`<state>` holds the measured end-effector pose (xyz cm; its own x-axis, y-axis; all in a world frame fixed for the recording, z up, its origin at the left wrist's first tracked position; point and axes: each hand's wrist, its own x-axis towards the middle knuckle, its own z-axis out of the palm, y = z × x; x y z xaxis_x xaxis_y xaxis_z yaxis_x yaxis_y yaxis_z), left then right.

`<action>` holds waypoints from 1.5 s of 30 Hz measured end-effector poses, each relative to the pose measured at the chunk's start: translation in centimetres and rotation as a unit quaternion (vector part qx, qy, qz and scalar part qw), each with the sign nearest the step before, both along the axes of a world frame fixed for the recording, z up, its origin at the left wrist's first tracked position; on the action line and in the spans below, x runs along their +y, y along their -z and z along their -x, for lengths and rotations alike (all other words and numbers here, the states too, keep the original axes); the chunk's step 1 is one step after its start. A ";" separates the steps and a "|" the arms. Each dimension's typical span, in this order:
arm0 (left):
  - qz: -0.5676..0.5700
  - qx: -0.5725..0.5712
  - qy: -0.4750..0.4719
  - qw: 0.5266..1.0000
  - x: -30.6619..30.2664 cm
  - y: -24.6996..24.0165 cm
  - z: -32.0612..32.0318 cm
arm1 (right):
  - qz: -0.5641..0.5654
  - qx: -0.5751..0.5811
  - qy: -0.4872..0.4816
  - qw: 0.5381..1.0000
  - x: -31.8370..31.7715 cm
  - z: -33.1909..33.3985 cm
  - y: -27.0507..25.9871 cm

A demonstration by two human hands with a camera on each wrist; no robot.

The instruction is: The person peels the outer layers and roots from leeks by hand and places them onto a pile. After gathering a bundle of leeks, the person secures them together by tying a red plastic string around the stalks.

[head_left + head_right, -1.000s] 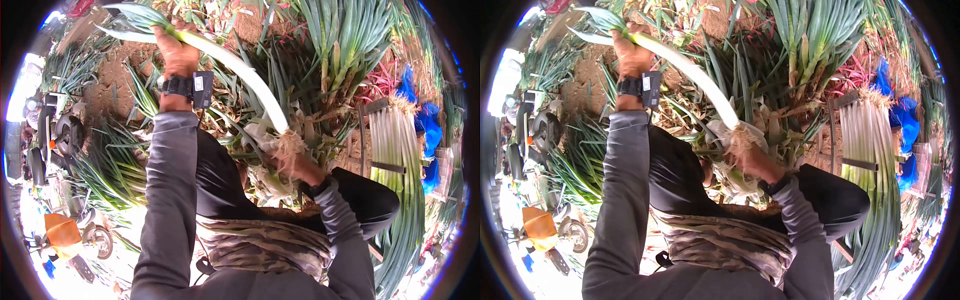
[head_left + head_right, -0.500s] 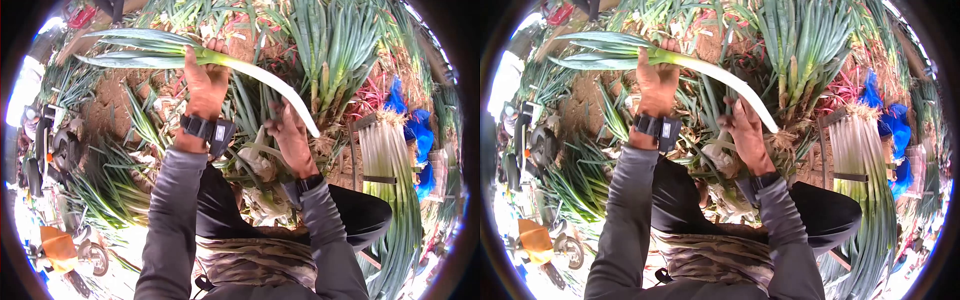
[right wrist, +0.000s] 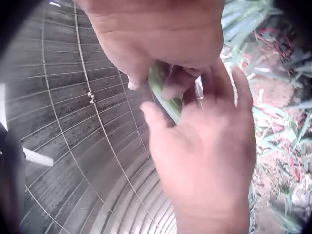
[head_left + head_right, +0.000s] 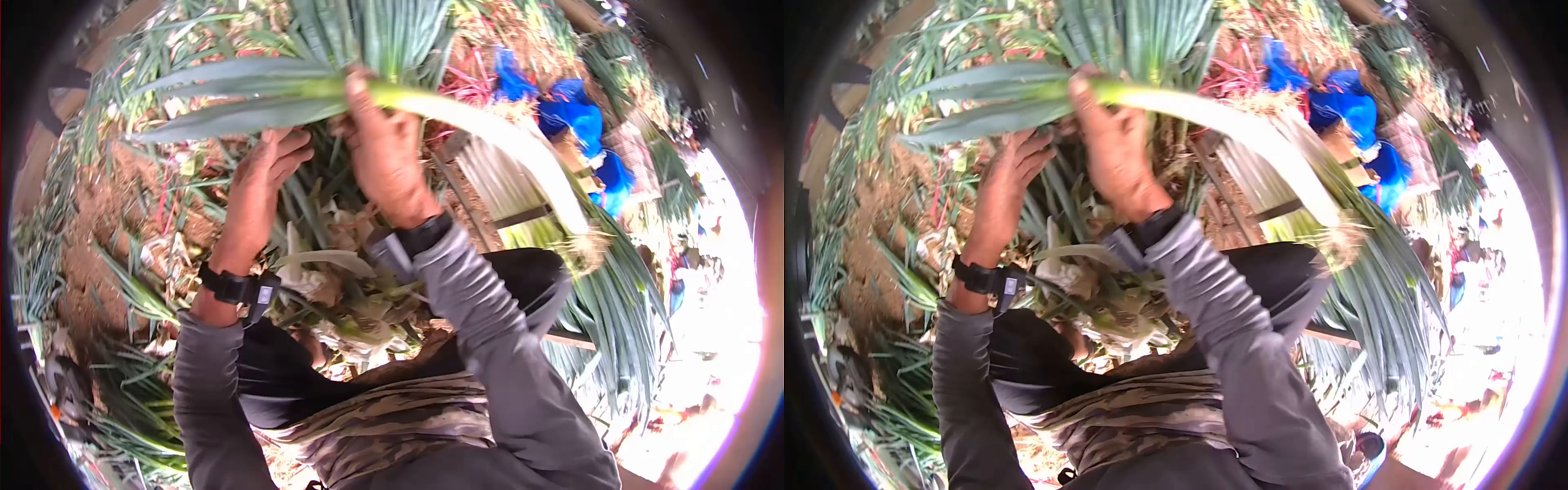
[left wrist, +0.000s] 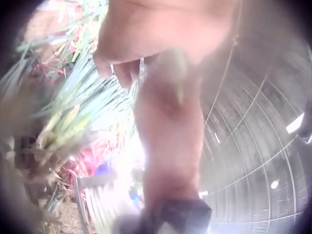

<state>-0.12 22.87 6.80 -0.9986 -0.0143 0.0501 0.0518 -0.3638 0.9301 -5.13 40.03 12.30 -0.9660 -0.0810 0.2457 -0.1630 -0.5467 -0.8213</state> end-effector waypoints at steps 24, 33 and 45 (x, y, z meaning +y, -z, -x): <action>0.168 -0.190 0.106 0.961 10.5 8.0 6.5 | -0.970 -0.021 0.036 0.240 53.6 -1.3 -8.7; 0.227 -0.138 0.126 0.956 15.3 8.3 10.6 | -0.939 -0.057 -0.032 0.337 53.8 0.3 -7.6; 0.273 0.213 0.234 0.909 35.6 5.0 21.7 | -0.907 -0.083 -0.064 0.407 59.8 3.9 -3.0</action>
